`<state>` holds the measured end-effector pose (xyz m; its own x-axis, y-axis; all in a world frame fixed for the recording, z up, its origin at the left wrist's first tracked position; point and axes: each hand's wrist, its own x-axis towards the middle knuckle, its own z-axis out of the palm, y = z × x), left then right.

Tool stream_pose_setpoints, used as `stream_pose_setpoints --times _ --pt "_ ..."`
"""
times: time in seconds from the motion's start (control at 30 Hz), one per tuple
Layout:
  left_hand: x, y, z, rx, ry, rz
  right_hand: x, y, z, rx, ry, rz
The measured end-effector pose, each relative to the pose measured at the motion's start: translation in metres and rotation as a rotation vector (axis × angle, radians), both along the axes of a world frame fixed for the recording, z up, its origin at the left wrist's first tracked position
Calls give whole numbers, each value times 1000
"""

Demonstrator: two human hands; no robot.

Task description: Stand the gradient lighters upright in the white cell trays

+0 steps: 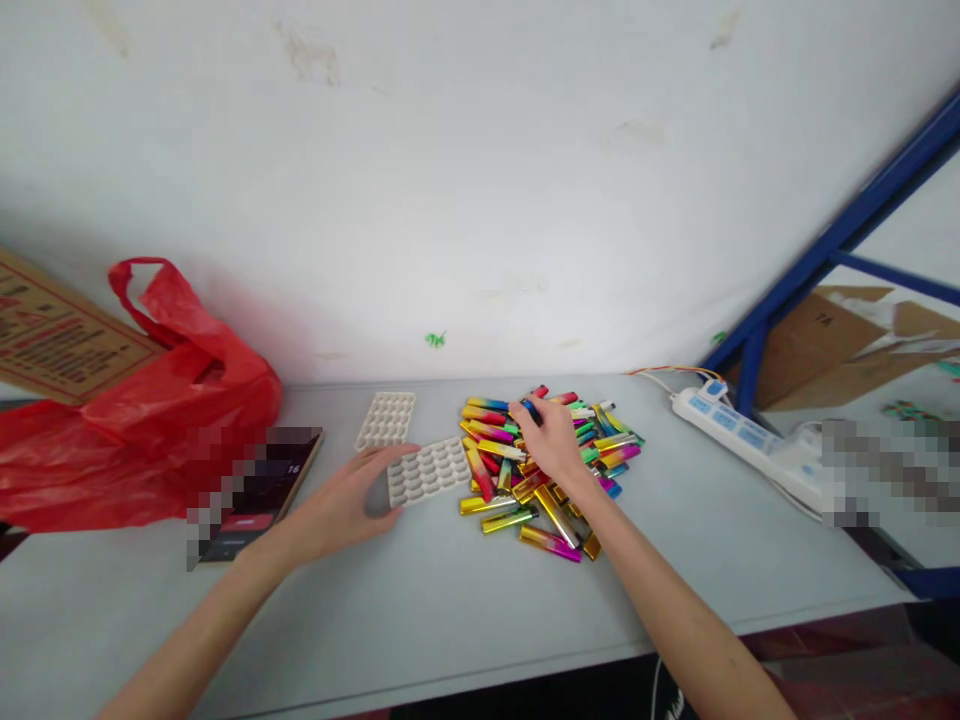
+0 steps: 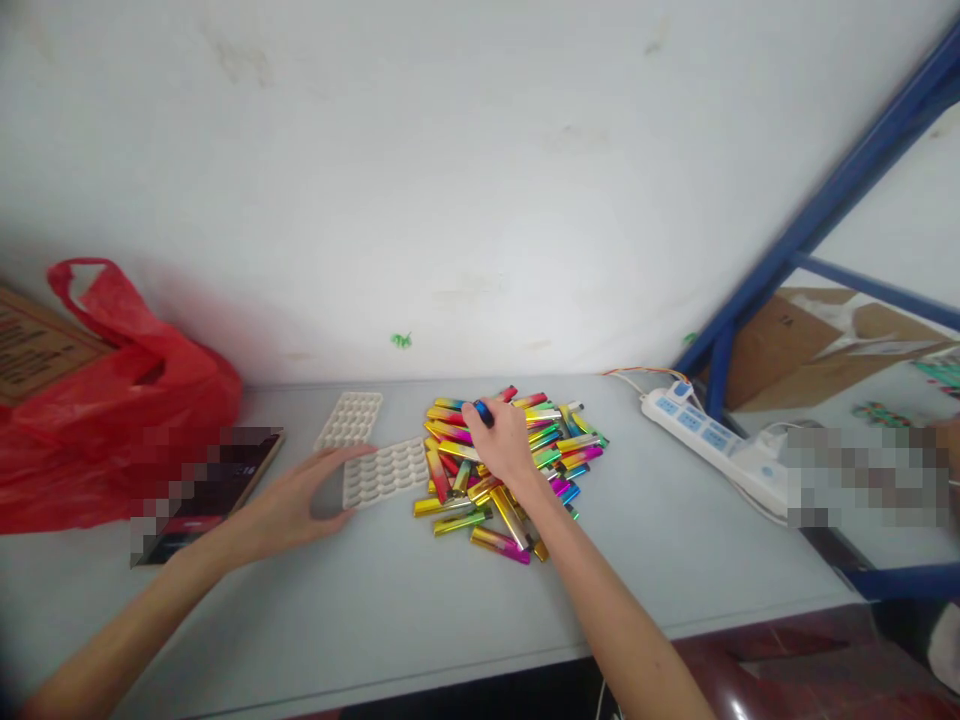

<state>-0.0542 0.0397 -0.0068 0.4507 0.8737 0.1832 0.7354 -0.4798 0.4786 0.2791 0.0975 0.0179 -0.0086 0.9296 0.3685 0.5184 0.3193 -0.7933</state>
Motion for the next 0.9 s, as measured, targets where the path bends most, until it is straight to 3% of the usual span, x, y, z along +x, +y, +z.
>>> stream_pose_setpoints --times 0.23,0.43,0.7,0.9 --pt "41 29 1 -25 -39 -150 2 -4 -8 24 9 -23" --pt "70 42 -5 -1 -60 -192 8 -7 -8 21 29 -49" --pt "66 40 -20 46 -88 -160 11 -13 -2 5 42 -31" --pt "61 36 -22 77 -80 -121 13 -11 -6 12 17 -69"
